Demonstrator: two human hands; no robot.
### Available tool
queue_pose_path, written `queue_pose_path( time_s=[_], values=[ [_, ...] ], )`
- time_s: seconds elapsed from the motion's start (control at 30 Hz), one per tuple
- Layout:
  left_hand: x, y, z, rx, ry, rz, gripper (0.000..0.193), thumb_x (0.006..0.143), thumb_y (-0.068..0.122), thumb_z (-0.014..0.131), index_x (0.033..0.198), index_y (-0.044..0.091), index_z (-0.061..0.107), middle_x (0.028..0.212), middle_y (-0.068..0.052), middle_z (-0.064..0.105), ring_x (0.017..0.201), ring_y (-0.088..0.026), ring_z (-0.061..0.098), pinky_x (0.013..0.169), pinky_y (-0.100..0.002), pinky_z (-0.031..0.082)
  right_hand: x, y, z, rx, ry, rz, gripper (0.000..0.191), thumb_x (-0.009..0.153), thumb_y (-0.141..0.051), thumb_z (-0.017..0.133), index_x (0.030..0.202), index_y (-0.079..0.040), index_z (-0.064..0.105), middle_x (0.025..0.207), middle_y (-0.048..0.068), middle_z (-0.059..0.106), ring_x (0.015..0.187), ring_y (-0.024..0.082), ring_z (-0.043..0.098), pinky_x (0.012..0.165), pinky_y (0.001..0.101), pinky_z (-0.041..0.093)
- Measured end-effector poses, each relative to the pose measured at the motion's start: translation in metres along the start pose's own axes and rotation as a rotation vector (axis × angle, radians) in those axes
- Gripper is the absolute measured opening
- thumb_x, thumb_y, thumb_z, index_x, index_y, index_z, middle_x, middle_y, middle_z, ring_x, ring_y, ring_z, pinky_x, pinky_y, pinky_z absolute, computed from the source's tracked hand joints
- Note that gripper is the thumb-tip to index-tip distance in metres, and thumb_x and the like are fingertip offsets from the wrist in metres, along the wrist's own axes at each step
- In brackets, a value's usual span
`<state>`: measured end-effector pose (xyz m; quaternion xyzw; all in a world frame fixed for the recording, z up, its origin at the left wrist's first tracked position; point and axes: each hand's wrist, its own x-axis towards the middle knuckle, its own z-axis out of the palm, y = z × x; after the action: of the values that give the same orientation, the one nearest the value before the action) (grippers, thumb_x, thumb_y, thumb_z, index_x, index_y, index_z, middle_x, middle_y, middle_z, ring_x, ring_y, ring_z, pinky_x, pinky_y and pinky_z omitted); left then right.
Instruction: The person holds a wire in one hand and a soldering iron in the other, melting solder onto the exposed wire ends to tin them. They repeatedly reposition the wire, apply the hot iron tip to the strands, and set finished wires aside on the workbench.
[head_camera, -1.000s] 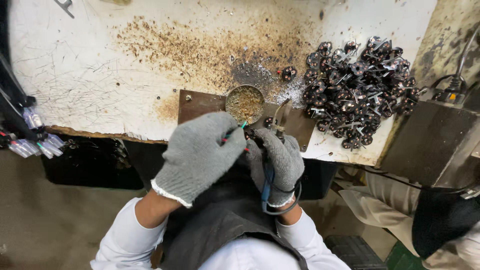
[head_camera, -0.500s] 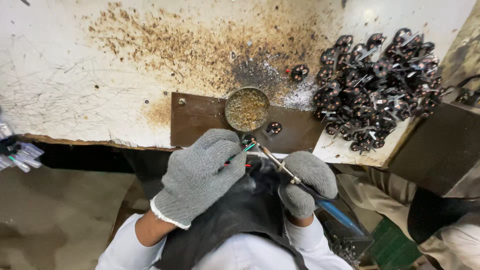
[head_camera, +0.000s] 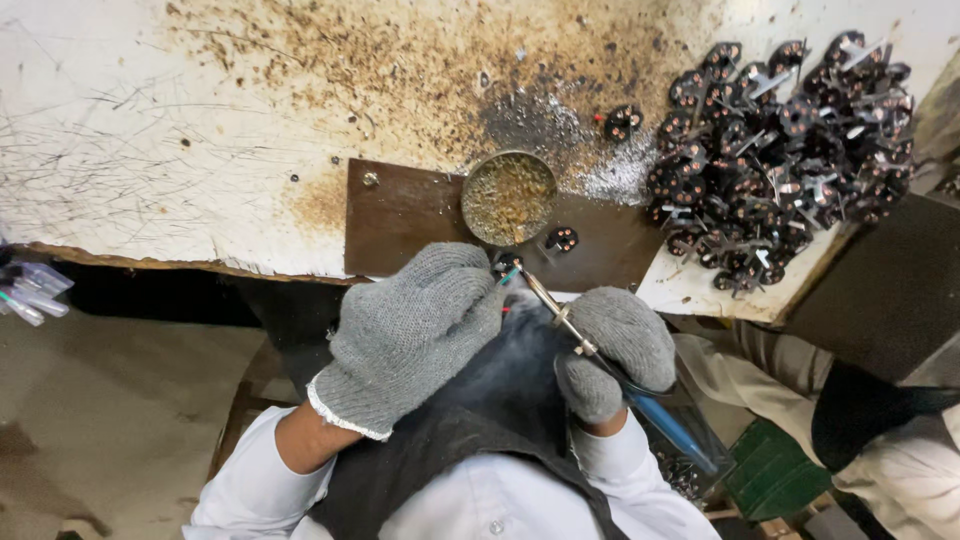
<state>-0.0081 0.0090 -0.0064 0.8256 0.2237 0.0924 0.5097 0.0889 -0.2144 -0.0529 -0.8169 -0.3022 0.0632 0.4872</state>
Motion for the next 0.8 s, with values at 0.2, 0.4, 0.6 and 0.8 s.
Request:
queue_pose_path(
  time_s=[0.2,0.4,0.6,0.8],
  values=[
    [0.002,0.006,0.001,0.046,0.043,0.019,0.017,0.088,0.015,0.077,0.101,0.008,0.068,0.107,-0.008,0.071,0.085,-0.029,0.072,0.071,-0.036,0.057,0.018,-0.005,-0.010,-0.010,-0.068,-0.022,0.041,0.093,-0.050,0.069,0.094,-0.010,0.076,0.088,0.006,0.073,0.088,0.027,0.074,0.085,0.0385,0.059],
    [0.000,0.003,0.007,0.063,0.072,-0.017,0.016,0.089,0.014,0.077,0.100,0.008,0.069,0.105,-0.007,0.071,0.083,-0.028,0.072,0.069,-0.036,0.057,0.017,0.003,-0.012,-0.005,-0.155,-0.128,0.041,0.096,-0.048,0.066,0.096,-0.008,0.075,0.090,0.008,0.073,0.090,0.029,0.074,0.091,0.0420,0.060],
    [0.004,0.007,0.004,0.064,0.047,0.025,0.015,0.087,0.014,0.078,0.096,0.009,0.067,0.104,-0.007,0.071,0.079,-0.027,0.071,0.066,-0.035,0.056,0.019,0.000,-0.010,-0.002,-0.098,-0.075,0.042,0.096,-0.049,0.067,0.095,-0.008,0.076,0.089,0.007,0.074,0.088,0.029,0.076,0.092,0.0436,0.060],
    [0.011,0.012,0.002,0.064,0.034,-0.018,0.015,0.085,0.014,0.078,0.095,0.010,0.067,0.104,-0.006,0.070,0.078,-0.027,0.070,0.065,-0.036,0.056,0.010,0.002,-0.017,0.021,-0.172,0.110,0.052,0.093,-0.058,0.066,0.101,-0.006,0.071,0.094,0.006,0.068,0.093,0.027,0.069,0.092,0.0391,0.055]
  ],
)
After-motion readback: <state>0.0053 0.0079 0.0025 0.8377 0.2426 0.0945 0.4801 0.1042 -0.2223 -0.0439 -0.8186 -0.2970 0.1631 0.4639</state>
